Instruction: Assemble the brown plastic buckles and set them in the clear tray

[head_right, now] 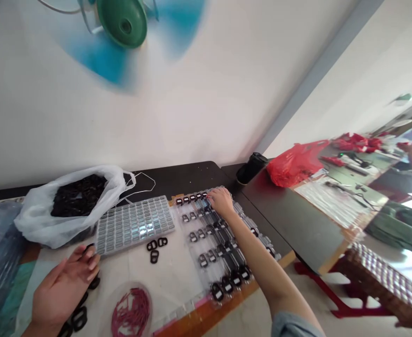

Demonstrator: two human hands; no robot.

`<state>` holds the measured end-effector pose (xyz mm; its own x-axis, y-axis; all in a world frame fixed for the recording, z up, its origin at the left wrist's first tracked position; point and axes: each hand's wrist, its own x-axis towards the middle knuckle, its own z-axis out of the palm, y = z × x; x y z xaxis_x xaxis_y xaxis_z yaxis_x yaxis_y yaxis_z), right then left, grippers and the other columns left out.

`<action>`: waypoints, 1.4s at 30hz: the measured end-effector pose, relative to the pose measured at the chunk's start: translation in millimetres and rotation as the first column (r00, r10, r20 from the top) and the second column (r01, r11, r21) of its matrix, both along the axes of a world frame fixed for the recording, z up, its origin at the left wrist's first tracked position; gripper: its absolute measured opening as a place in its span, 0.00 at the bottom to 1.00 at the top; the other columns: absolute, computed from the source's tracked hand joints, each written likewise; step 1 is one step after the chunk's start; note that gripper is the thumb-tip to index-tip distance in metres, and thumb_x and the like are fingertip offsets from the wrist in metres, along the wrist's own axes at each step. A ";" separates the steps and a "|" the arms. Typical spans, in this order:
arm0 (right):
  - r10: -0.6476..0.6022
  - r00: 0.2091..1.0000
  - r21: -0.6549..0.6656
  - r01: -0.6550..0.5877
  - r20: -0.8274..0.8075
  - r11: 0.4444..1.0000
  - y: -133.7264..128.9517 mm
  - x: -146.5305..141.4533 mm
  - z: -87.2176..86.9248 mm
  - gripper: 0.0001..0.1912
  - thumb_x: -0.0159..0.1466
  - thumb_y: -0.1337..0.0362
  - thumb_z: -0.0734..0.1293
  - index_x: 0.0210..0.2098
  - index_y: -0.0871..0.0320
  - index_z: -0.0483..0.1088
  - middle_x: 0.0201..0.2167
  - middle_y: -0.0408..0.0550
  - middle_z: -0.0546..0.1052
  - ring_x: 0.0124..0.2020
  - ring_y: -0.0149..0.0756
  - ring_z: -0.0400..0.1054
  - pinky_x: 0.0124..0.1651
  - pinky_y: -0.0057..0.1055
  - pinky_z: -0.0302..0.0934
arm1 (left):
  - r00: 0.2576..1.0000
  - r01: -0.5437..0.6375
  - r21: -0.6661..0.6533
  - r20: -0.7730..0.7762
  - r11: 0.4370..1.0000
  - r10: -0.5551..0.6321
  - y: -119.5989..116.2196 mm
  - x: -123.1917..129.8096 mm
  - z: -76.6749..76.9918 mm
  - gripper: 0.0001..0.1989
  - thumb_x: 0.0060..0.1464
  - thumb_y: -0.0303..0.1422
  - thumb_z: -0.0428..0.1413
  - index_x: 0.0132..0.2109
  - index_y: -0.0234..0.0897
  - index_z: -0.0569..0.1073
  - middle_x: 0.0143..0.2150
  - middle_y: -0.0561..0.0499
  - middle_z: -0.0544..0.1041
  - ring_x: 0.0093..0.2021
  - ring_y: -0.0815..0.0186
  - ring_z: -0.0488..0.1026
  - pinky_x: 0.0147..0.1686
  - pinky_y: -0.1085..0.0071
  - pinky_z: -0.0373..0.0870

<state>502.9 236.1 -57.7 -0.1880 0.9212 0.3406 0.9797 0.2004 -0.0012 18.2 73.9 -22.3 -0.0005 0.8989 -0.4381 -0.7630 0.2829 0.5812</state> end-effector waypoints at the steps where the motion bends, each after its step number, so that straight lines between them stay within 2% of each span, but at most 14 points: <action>1: 0.005 1.000 -0.006 -0.005 0.010 1.000 -1.0 -0.4 1.1 0.12 0.65 0.63 0.64 0.36 0.54 0.80 0.38 0.48 0.80 0.41 0.40 0.67 0.51 0.35 0.50 | 1.000 0.014 0.004 -0.009 1.000 -0.014 -0.2 0.8 0.1 0.17 0.36 0.39 0.68 0.36 0.38 0.81 0.34 0.48 0.71 0.30 0.64 0.66 0.26 0.69 0.71; 7: 0.000 0.999 -0.023 0.001 0.037 1.000 -8.2 0.7 4.7 0.14 0.63 0.67 0.63 0.40 0.54 0.81 0.39 0.49 0.80 0.42 0.41 0.66 0.53 0.36 0.50 | 0.998 0.051 0.032 -0.025 0.998 -0.050 1.0 2.5 -1.6 0.17 0.37 0.41 0.68 0.37 0.38 0.81 0.34 0.47 0.72 0.30 0.63 0.66 0.26 0.69 0.71; 14: -0.010 0.999 -0.042 0.012 0.033 0.999 -10.4 0.3 7.1 0.14 0.64 0.66 0.62 0.42 0.54 0.81 0.40 0.49 0.79 0.43 0.40 0.66 0.54 0.37 0.51 | 0.997 0.069 0.059 -0.029 0.996 -0.067 0.3 1.2 -2.6 0.15 0.40 0.40 0.66 0.37 0.38 0.81 0.33 0.46 0.71 0.30 0.63 0.66 0.26 0.69 0.71; 27: -0.001 0.999 -0.093 0.005 0.039 0.996 -0.4 -1.5 8.2 0.14 0.62 0.67 0.63 0.37 0.53 0.81 0.41 0.48 0.80 0.45 0.41 0.68 0.54 0.36 0.52 | 0.997 0.081 0.081 -0.025 0.993 -0.079 -0.2 2.2 -3.3 0.15 0.41 0.39 0.65 0.37 0.38 0.81 0.33 0.46 0.71 0.30 0.63 0.66 0.26 0.69 0.70; 33: 0.014 1.000 -0.064 -0.013 0.012 0.998 -0.2 -2.5 8.6 0.19 0.61 0.70 0.61 0.47 0.56 0.79 0.46 0.50 0.80 0.49 0.42 0.68 0.57 0.37 0.53 | 0.997 0.072 0.135 0.017 0.988 -0.075 -0.4 1.5 -3.9 0.14 0.42 0.38 0.65 0.38 0.37 0.81 0.34 0.46 0.70 0.30 0.64 0.66 0.24 0.71 0.69; 36: 0.057 0.998 -0.074 -0.057 0.002 0.996 0.7 -6.3 8.7 0.19 0.60 0.71 0.61 0.45 0.55 0.80 0.48 0.48 0.80 0.50 0.42 0.69 0.58 0.37 0.54 | 0.996 0.071 0.163 0.039 0.984 -0.079 -0.2 1.9 -2.4 0.14 0.43 0.36 0.65 0.38 0.36 0.81 0.33 0.47 0.70 0.30 0.64 0.66 0.25 0.71 0.69; 42: 0.078 0.996 -0.031 -0.079 -0.042 0.996 -3.7 -11.9 22.4 0.20 0.57 0.73 0.61 0.43 0.57 0.80 0.46 0.50 0.81 0.48 0.42 0.72 0.56 0.39 0.58 | 0.995 0.053 0.204 0.075 0.977 -0.070 -1.0 0.1 -2.1 0.14 0.42 0.35 0.66 0.38 0.34 0.79 0.34 0.47 0.70 0.29 0.65 0.67 0.25 0.72 0.69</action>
<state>491.0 232.4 -35.3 -0.2468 0.9150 0.3193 0.9599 0.2760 -0.0488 18.3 72.9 -24.3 0.0860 0.9660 -0.2439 -0.7949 0.2141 0.5677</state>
